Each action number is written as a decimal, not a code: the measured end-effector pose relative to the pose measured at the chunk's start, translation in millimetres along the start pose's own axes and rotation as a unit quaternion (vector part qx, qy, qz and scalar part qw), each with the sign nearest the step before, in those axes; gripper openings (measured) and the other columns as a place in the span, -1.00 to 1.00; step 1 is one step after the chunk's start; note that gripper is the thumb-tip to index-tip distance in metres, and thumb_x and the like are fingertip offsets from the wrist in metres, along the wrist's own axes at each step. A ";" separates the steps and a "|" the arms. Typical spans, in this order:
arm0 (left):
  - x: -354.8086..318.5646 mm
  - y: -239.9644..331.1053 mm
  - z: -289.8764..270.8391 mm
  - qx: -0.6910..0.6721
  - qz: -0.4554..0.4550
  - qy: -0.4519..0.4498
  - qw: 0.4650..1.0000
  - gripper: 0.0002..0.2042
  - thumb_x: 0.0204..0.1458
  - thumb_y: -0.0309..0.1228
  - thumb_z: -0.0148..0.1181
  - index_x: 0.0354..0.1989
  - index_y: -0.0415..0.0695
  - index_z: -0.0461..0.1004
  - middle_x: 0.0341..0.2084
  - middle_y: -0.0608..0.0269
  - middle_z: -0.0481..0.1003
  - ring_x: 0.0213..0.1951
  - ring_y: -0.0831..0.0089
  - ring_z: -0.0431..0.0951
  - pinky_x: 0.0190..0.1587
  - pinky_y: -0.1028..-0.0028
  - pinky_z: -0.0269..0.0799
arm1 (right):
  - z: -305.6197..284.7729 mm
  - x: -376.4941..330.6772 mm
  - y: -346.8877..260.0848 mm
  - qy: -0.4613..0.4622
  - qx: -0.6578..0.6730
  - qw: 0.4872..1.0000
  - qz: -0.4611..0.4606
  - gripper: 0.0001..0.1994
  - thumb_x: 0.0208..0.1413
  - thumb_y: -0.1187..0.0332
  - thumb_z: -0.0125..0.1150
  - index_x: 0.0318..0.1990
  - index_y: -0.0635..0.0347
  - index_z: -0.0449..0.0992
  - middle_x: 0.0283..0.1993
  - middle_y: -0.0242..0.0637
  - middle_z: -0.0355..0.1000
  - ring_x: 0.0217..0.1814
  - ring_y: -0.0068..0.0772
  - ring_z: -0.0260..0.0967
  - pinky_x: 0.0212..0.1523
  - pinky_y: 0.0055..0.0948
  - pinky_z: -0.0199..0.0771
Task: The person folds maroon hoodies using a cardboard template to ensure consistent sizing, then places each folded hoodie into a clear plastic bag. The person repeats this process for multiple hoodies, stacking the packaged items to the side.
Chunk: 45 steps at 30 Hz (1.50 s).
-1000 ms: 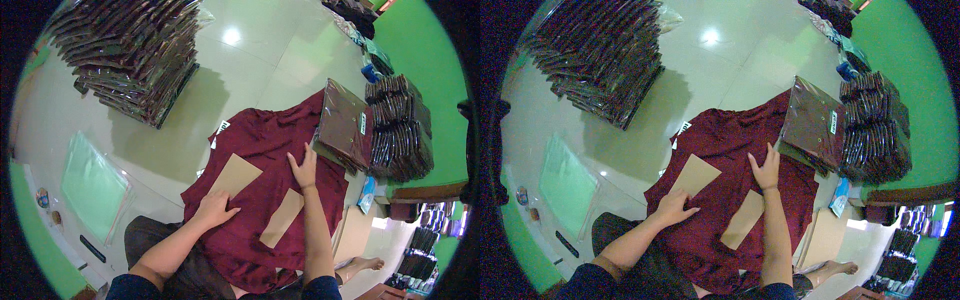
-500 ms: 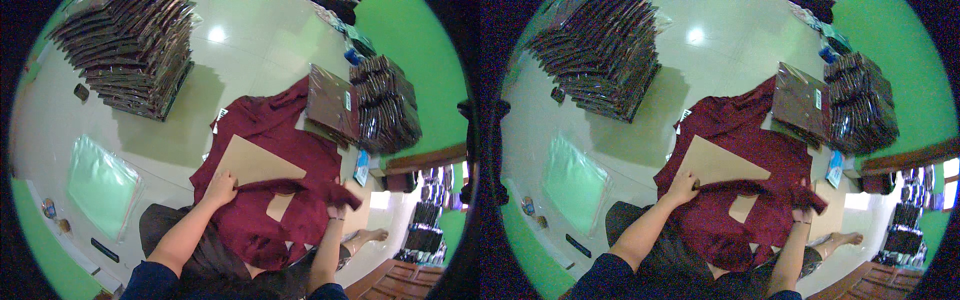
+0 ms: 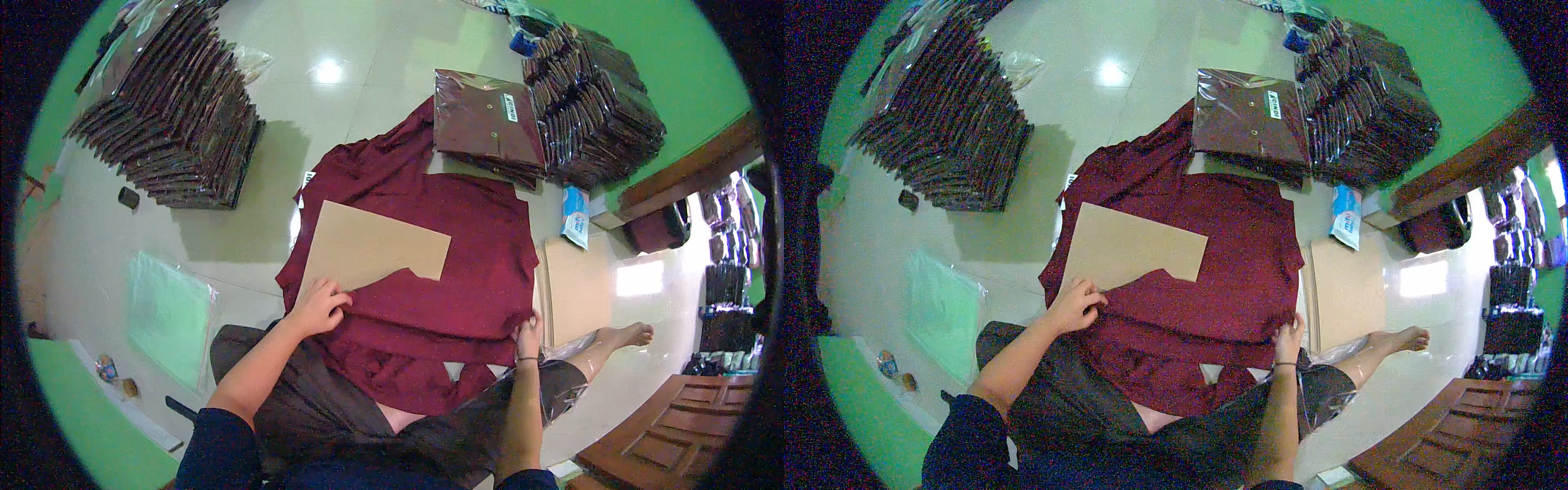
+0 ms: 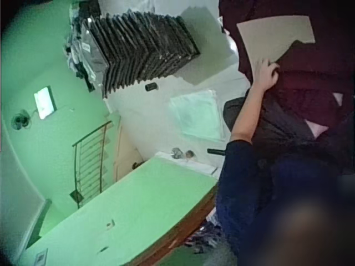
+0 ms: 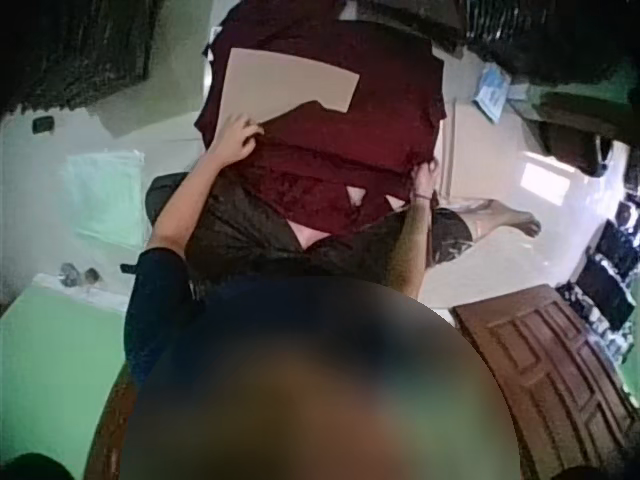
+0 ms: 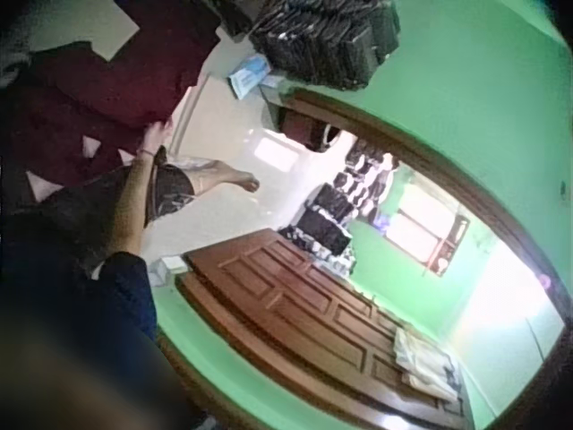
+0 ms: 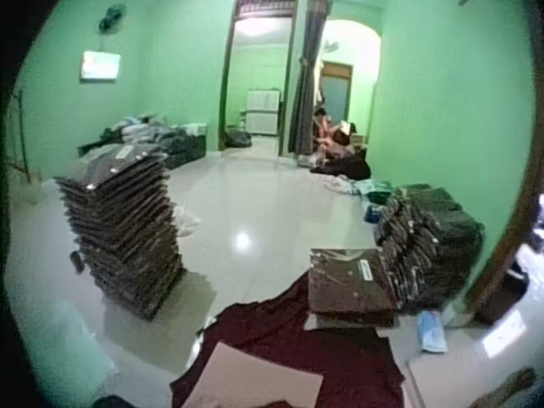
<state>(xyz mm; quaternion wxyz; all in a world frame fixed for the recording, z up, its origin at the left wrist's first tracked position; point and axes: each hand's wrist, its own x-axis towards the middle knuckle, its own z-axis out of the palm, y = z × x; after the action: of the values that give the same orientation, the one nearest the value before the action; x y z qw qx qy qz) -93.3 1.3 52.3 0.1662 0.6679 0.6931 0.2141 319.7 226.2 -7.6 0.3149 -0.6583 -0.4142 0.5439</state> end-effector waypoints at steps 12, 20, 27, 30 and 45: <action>195.0 -95.9 -2.2 0.095 -0.176 0.134 0.971 -0.68 -0.16 -0.33 0.15 -0.20 -0.18 0.41 -0.25 0.01 0.37 -0.13 0.06 0.35 -0.05 0.19 0.30 | 102.2 90.4 -94.0 -0.043 -0.404 0.788 -0.462 -0.49 -0.11 0.64 -0.09 0.10 0.25 0.18 0.05 0.00 0.19 0.07 -0.01 0.18 0.07 -0.23 0.22; 225.3 -164.2 -37.3 -0.231 -0.382 -0.027 0.894 -0.77 -0.08 -0.37 -0.08 -0.41 -0.29 0.43 -0.47 0.00 0.47 -0.36 0.07 0.45 -0.30 0.21 0.34 | 130.3 145.7 -95.5 -0.020 -0.536 0.789 -0.299 -0.60 -0.03 0.60 -0.13 0.04 0.23 0.22 -0.05 0.09 0.17 0.01 0.15 0.17 0.04 -0.19 0.24; 105.1 -105.1 -28.3 0.100 0.181 0.256 0.944 -0.80 -0.40 -0.54 0.12 -0.48 -0.15 0.35 -0.42 0.22 0.42 -0.11 0.26 0.44 0.13 0.08 0.07 | 62.4 45.4 -73.8 0.124 -0.322 0.792 -0.503 -0.71 0.03 0.51 -0.09 -0.06 0.30 0.32 -0.03 0.00 0.22 0.05 -0.01 0.16 0.13 -0.13 0.07; 57.2 -94.2 -10.3 0.096 0.088 0.149 0.980 -0.76 -0.36 -0.52 0.15 -0.42 -0.17 0.35 -0.27 0.19 0.39 0.03 0.27 0.34 0.16 0.12 0.05 | 82.2 22.8 -83.6 0.196 -0.234 0.809 -0.502 -0.72 0.00 0.52 -0.07 -0.08 0.30 0.35 -0.08 -0.08 0.28 0.06 -0.06 0.15 0.13 -0.18 0.08; 44.3 -98.9 2.6 0.045 -0.013 0.160 0.986 -0.74 -0.12 -0.39 0.04 -0.20 -0.13 0.40 0.09 0.21 0.25 0.20 0.28 0.12 0.22 0.14 -0.06 | 349.1 38.5 -173.1 -0.201 -0.650 0.484 -0.549 -0.85 0.10 0.32 -0.08 -0.24 0.17 0.31 -0.16 -0.04 0.37 0.02 -0.05 0.25 -0.23 -0.08 0.37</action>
<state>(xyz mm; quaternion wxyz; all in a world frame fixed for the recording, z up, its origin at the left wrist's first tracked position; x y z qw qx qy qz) -178.9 44.0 1.2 0.0258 0.6232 0.7281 0.2844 -54.0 327.3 51.4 -0.0603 -0.1864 -0.9795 -0.0465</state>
